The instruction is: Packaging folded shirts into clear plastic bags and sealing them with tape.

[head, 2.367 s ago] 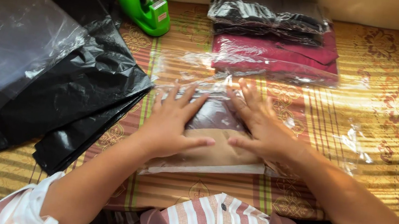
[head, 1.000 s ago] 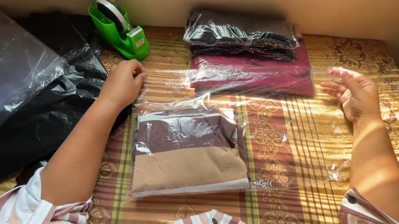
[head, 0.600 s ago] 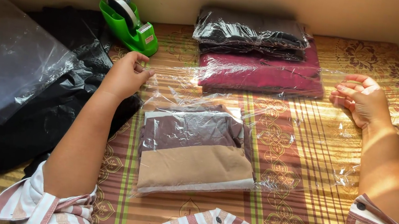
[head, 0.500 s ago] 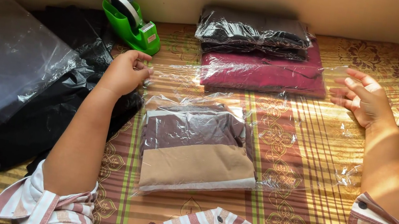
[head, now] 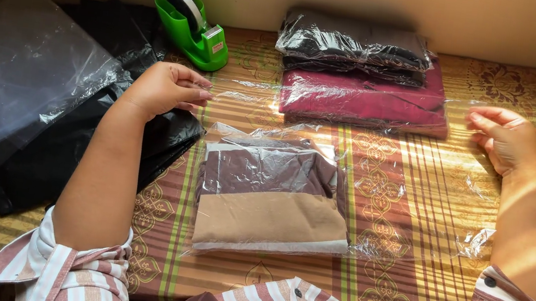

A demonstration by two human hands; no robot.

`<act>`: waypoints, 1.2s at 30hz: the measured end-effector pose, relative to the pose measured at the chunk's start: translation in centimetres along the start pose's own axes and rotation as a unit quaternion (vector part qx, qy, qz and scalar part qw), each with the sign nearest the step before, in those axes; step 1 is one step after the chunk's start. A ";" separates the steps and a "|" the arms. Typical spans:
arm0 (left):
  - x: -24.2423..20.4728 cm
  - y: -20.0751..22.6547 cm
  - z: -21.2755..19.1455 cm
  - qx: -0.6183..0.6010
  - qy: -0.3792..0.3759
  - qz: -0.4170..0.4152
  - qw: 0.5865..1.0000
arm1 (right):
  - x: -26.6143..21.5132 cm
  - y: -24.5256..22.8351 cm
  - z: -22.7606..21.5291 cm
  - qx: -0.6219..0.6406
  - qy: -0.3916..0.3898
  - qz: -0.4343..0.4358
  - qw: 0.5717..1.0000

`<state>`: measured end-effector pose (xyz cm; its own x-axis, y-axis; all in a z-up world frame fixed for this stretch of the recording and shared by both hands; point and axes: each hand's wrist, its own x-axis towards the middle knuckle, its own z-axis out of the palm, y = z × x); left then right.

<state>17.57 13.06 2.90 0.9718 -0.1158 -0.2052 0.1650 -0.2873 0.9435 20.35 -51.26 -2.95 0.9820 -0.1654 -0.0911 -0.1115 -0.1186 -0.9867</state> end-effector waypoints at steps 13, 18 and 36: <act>-6.8 0.8 -0.2 0.020 0.014 0.085 0.996 | -4.5 -2.2 -6.5 -0.022 -0.051 -0.064 0.996; -11.9 -0.2 0.9 0.092 -0.008 0.146 0.985 | -6.6 -0.3 -8.6 -0.063 -0.144 -0.054 0.986; -14.0 2.8 10.9 0.447 -0.099 0.362 0.812 | -10.0 3.1 -5.8 -0.010 -0.089 -0.006 0.996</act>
<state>2.57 3.53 5.57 0.6988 -0.6875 0.1976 -0.7118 -0.6411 0.2868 9.31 -55.64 -4.29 0.9947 0.0114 -0.1025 -0.1000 -0.1390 -0.9852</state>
